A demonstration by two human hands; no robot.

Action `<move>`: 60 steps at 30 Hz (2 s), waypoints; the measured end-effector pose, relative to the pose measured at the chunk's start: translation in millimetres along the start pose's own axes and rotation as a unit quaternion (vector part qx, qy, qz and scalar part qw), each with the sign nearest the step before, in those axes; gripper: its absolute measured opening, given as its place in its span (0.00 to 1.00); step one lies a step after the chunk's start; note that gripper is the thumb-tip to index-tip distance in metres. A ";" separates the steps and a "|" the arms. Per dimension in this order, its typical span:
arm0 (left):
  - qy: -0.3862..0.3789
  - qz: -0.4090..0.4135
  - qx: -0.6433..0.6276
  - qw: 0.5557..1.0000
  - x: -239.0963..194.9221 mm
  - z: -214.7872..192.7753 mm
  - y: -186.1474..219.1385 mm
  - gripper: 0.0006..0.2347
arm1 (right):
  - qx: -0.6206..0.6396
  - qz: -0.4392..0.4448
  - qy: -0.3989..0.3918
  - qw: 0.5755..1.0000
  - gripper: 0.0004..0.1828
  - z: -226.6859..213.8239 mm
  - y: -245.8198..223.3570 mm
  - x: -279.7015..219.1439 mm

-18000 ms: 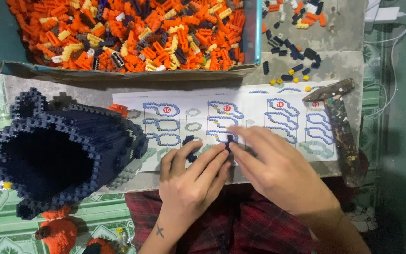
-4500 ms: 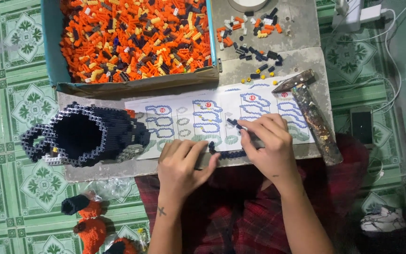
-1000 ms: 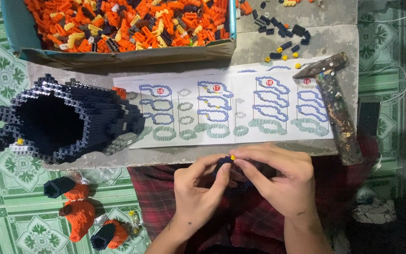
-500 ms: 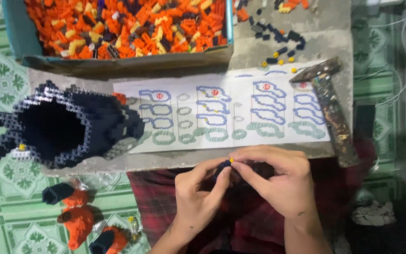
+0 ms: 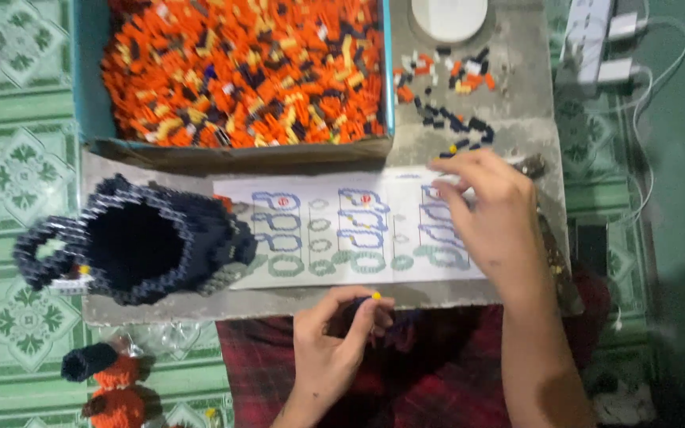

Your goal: The person assembles a small toy by connecting dark blue and yellow plastic pieces while following a printed instruction sheet. They pick pieces from a nearby pile and attach them to a growing structure on the table.

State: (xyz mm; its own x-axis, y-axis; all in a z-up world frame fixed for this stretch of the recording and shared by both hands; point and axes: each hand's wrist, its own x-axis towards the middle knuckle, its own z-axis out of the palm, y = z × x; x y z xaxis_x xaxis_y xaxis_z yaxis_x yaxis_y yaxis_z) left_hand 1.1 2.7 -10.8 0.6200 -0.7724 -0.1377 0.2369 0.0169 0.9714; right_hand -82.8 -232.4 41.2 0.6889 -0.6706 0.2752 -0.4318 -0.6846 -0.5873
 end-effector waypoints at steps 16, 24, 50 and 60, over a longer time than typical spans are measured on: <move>-0.008 -0.041 -0.068 0.997 3.1 -7.9 -1.5 0.09 | -0.082 -0.012 -0.009 0.996 0.07 -12.1 -10.9 3.1; -0.026 -0.050 -0.092 0.994 0.0 -2.1 2.5 0.09 | 0.130 0.117 0.082 0.981 0.12 -56.7 0.4 -79.3; -0.056 0.002 -0.041 0.998 -22.4 12.5 29.2 0.07 | 0.249 0.091 -0.045 0.963 0.12 -21.8 -64.7 -112.8; -0.050 0.036 0.040 0.997 -22.1 14.5 34.6 0.06 | 0.208 0.087 -0.074 0.972 0.15 -28.0 -63.1 -111.0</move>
State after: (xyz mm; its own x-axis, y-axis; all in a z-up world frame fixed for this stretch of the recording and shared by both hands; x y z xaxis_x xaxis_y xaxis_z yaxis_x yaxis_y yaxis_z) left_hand -15.2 11.1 28.7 0.5541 -0.8309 -0.0503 0.1317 0.0279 0.9909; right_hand -148.3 -122.7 69.1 0.7164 -0.6959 0.0501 -0.2979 -0.3701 -0.8799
